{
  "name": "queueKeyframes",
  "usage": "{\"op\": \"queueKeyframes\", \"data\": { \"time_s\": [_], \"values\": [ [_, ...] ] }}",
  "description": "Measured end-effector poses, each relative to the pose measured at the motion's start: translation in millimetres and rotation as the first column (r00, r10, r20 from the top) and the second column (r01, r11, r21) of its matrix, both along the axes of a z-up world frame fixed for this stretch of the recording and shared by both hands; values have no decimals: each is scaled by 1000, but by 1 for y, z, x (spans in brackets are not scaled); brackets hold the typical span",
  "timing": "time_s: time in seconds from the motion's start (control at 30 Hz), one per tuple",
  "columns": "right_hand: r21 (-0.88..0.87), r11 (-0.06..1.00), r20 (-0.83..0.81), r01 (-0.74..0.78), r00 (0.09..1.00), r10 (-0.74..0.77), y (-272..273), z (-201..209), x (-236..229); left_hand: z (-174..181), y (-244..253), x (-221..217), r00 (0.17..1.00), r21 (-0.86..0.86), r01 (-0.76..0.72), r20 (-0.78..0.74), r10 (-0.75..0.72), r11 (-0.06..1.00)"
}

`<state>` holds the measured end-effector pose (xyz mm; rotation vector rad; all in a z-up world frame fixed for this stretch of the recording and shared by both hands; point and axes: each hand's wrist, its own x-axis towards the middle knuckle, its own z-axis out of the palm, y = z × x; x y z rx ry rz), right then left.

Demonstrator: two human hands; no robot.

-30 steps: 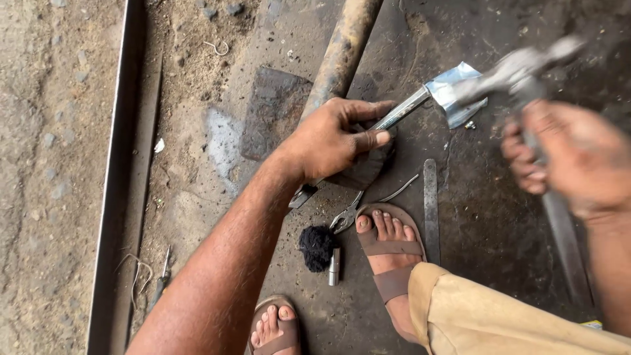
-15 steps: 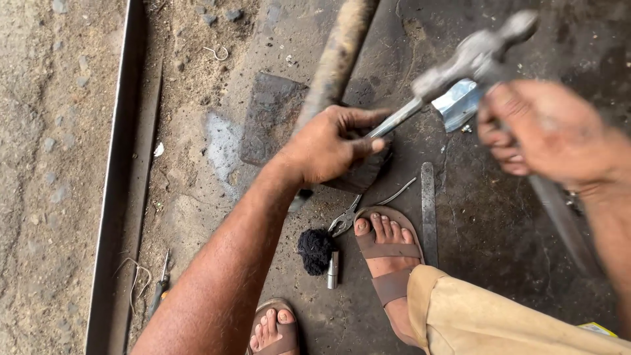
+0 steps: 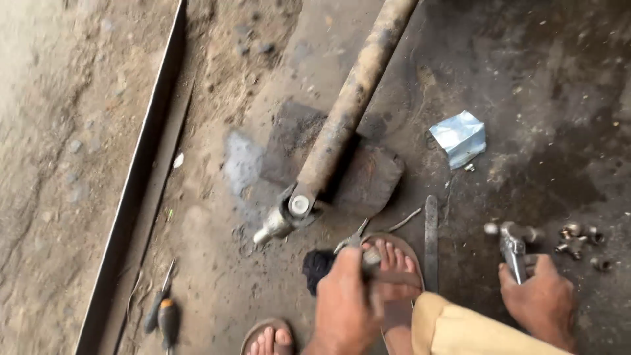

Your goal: The person works on a rusty driveshaft lying on the workshop floor, fitting a universal joint into the yoke. They position the joint and bearing cups by hand, then use a hammer and a metal punch to drive the cups into place, at one point holding a chisel while striking it, and press components in with pliers between hammer strikes.

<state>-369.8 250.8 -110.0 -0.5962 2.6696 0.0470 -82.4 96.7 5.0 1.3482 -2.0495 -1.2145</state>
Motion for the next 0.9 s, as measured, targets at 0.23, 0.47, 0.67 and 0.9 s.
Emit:
{"op": "queueKeyframes", "data": {
  "time_s": [0.23, 0.47, 0.67, 0.9],
  "values": [
    [-18, 999, -30, 45, 999, -45, 35, -27, 29, -104, 49, 93, 828, 179, -141, 561, 17, 974],
    [110, 993, 7, -53, 999, 52, 31, -25, 6, 0, -42, 57, 724, -15, -351, 630, 282, 936],
    [109, 989, -67, -97, 992, 105, 2, 15, 0, 12, -101, 64, 748, -142, -144, 633, 201, 979],
    [-239, 941, -200, -238, 961, 193, 14, -24, -9, -23, -90, 46, 930, -162, -252, 232, 285, 954]
  ]
}}
